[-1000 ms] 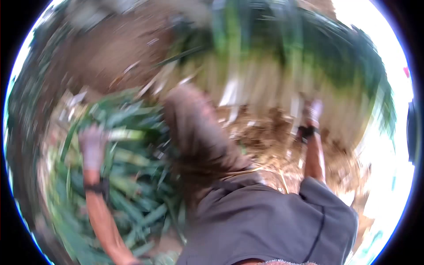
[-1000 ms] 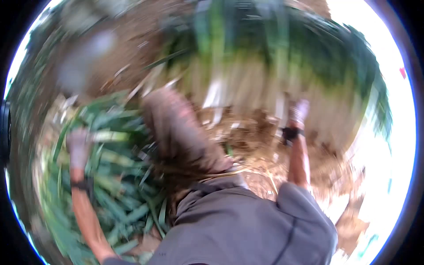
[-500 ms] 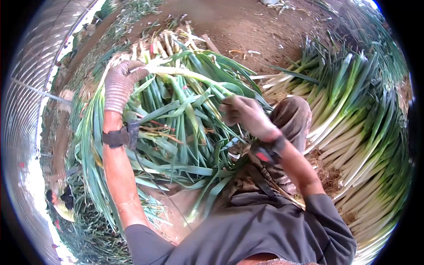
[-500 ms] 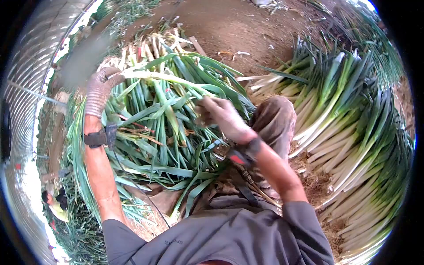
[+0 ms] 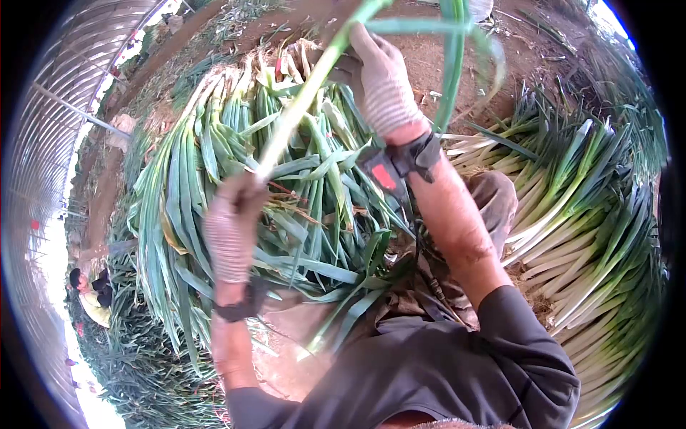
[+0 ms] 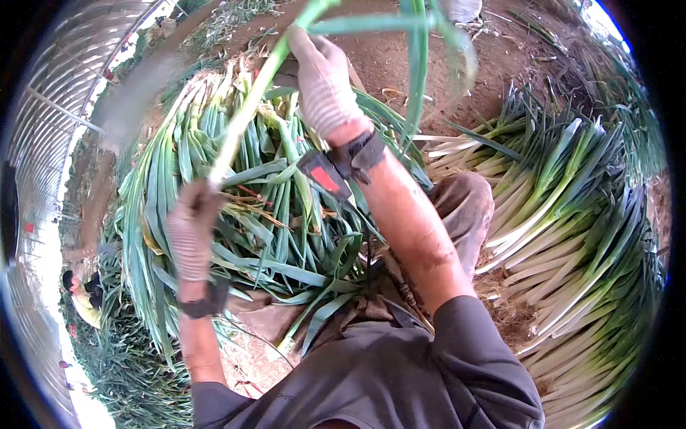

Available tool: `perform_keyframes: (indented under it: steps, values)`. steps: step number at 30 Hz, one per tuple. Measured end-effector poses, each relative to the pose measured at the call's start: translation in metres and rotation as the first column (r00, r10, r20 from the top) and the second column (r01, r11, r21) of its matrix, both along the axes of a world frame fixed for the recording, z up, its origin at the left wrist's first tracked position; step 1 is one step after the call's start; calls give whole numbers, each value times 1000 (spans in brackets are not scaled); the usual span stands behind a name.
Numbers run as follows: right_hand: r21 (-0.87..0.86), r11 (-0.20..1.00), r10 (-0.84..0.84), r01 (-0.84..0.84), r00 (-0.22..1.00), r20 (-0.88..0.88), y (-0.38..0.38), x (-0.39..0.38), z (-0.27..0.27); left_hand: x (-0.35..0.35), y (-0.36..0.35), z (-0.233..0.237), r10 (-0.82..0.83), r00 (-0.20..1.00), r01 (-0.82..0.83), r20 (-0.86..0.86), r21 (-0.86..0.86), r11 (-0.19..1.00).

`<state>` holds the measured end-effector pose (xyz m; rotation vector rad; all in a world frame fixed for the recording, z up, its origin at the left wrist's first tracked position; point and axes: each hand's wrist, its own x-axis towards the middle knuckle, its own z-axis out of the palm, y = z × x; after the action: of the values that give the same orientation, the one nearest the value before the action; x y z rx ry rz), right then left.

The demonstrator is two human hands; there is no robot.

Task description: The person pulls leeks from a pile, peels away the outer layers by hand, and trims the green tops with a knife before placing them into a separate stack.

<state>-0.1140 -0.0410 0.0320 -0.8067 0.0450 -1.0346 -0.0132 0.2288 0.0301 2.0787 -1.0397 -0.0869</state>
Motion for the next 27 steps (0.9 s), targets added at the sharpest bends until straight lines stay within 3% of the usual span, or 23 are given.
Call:
perform_keyframes:
  steps: [2,4,5,6,8,10,12,13,14,16,17,19,20,22,23,24,25,26,27]
  values:
    - [-102,994,39,-46,997,-65,4,-1,14,-26,-16,-25,-71,994,90,-87,250,964]
    - [-216,976,-44,-3,977,-211,10,0,9,-39,-22,-55,-330,940,338,-89,382,860]
    - [-293,955,-71,-46,924,-376,16,-9,10,-43,-22,-66,-400,917,374,6,341,862]
    - [-539,842,-231,-17,891,-391,12,-12,0,-48,-24,-64,-459,882,411,104,305,859]
    - [-683,703,-289,-198,798,-529,12,-12,-24,-53,-20,-38,-455,836,372,307,293,881]
    - [-897,379,-285,-228,893,-348,21,-15,-52,-57,-15,-13,-333,676,342,658,120,932]
    - [-914,277,-238,-295,901,-363,46,-23,-64,-61,-8,18,-322,478,209,817,251,945]
    - [-913,162,-295,-374,865,-406,55,-29,-65,-58,-8,26,-358,397,125,845,336,933]
    - [-876,48,-293,-480,831,-472,61,-32,-63,-50,-3,21,-409,458,86,789,418,904]
    - [-909,-168,-284,-381,902,-325,73,-34,-76,-29,8,5,-479,579,27,660,572,820]
    - [-930,-187,-238,-318,933,-271,80,-35,-79,-22,14,6,-524,685,7,506,715,699]
    - [-874,-324,-263,-363,922,-285,90,-40,-78,-23,32,-6,-492,820,26,294,838,545]
    - [-855,-341,-291,-392,909,-300,91,-43,-79,-25,41,-15,-455,871,55,183,886,461]
    - [-846,-313,-347,-432,881,-321,92,-50,-80,-37,55,-30,-414,910,238,19,794,559]
    - [-907,-237,-407,-347,884,-232,91,-54,-86,-42,59,-44,-334,933,326,-136,713,620]
    - [-955,-157,-470,-251,869,-152,89,-58,-91,-56,56,-47,-172,934,326,-314,546,772]
    - [-986,-78,-531,-149,843,-85,87,-62,-96,-53,66,-85,-110,924,276,-367,441,854]
    - [-997,47,-680,-68,728,-82,83,-73,-101,-47,73,-123,-57,904,213,-424,331,919]
    - [-984,176,-789,31,602,-122,80,-84,-107,-57,64,-115,-64,909,177,-411,244,953]
